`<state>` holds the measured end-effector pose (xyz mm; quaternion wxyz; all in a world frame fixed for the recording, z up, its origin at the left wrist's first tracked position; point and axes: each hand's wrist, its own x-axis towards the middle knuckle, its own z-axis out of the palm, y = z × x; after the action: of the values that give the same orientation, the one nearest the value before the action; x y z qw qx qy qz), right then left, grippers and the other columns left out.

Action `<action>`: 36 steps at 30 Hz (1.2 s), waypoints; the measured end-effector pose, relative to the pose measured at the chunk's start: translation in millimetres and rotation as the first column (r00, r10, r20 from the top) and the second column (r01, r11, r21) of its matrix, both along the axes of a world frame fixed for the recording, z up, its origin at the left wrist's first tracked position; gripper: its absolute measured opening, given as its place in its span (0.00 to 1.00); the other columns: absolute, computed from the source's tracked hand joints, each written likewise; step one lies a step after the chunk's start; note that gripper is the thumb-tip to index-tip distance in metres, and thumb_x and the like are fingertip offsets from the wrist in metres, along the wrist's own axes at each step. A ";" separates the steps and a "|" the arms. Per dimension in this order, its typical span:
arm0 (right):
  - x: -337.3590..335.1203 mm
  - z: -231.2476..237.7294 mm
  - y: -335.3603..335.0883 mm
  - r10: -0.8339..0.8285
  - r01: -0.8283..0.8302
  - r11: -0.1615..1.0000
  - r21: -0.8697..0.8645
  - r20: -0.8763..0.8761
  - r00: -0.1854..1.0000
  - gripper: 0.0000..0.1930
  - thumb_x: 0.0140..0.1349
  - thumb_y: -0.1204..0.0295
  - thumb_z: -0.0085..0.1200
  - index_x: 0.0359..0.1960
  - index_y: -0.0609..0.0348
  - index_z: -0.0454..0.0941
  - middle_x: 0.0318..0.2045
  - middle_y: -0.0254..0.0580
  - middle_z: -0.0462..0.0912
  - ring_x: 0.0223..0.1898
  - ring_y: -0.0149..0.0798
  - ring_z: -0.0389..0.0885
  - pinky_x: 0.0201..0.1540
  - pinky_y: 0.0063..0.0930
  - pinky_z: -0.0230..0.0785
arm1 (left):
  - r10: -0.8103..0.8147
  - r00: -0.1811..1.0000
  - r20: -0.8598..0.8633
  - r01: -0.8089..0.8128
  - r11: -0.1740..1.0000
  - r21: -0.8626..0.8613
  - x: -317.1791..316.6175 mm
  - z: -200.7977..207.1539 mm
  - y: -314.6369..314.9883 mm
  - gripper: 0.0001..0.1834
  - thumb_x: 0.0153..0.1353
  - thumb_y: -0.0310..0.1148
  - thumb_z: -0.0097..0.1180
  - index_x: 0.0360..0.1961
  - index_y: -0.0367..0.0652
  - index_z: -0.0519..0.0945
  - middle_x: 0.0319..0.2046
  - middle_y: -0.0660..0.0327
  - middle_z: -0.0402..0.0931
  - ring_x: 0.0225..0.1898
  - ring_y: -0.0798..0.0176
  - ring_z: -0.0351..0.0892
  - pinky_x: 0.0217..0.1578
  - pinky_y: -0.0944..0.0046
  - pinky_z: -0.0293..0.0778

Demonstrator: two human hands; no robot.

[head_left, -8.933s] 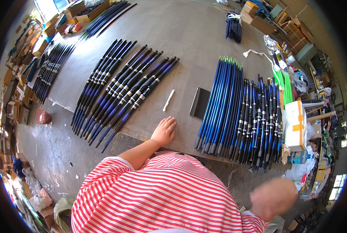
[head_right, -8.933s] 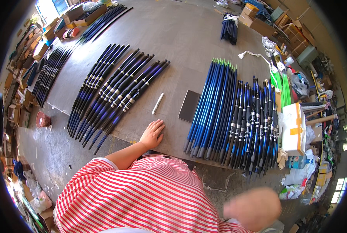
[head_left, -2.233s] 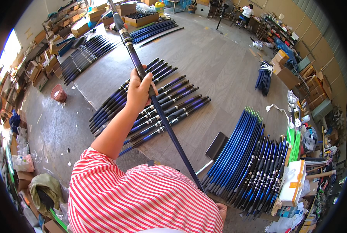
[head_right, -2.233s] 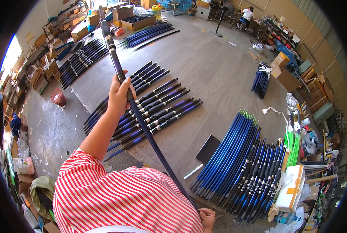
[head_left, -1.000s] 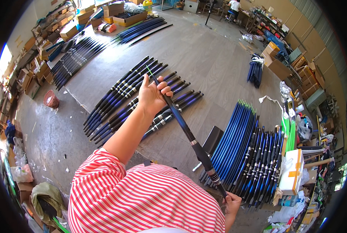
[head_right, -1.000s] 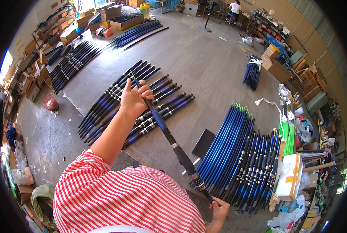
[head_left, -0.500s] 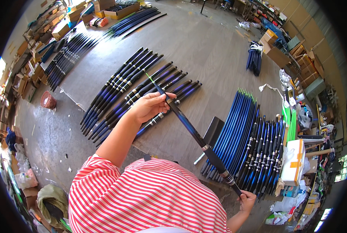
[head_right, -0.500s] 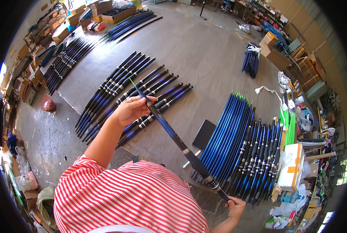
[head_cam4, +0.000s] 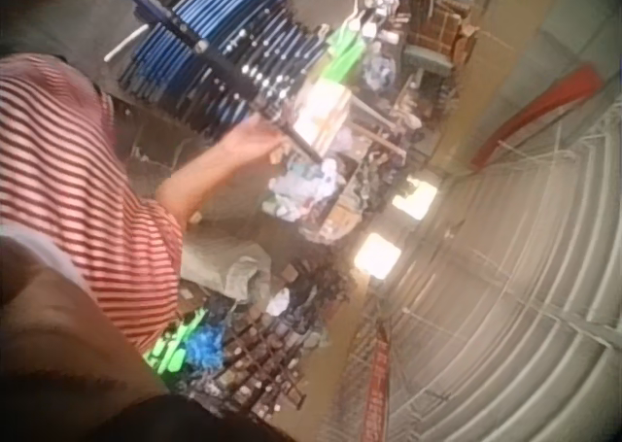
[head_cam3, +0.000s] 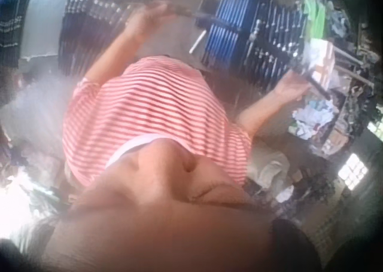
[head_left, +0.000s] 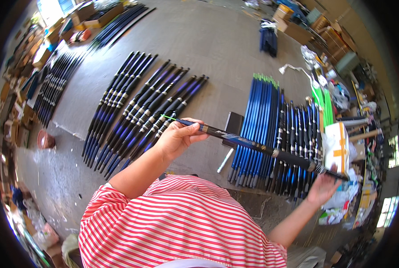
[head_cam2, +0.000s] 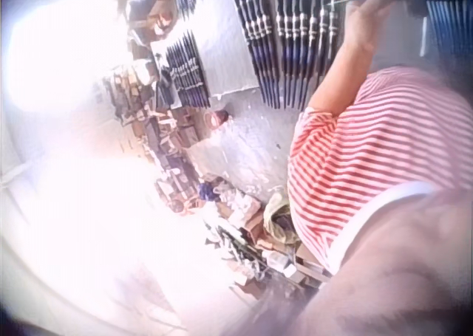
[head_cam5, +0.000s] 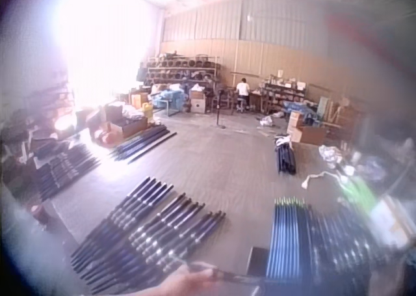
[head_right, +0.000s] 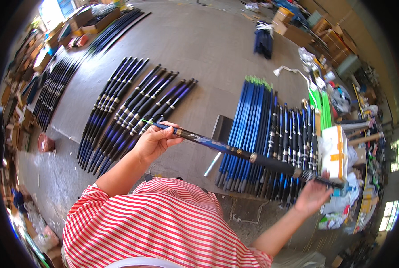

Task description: The person organizes fishing rods by picking up a bundle, carrying it across the room, and placing it on a table, then individually picks up and rotates fishing rods to check different sides before setting them down in an organized row on the table.

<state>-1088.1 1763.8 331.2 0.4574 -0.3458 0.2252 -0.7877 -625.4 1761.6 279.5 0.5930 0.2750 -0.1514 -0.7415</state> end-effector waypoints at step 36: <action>199.8 -35.1 -0.3 0.521 -0.493 0.848 0.196 -0.127 0.844 0.11 0.49 0.84 0.58 0.30 0.59 0.70 0.32 0.53 0.80 0.40 0.44 0.80 0.46 0.34 0.73 | -0.146 0.975 -0.165 0.164 0.981 0.100 17.7 -7.8 28.0 0.27 0.63 0.44 0.37 0.48 0.28 0.71 0.47 0.43 0.72 0.50 0.45 0.71 0.53 0.51 0.67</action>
<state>-888.4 1763.4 296.1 0.6536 -0.4243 0.2259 -0.5846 -607.7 1789.6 271.8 0.5268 0.2363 -0.0831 -0.8122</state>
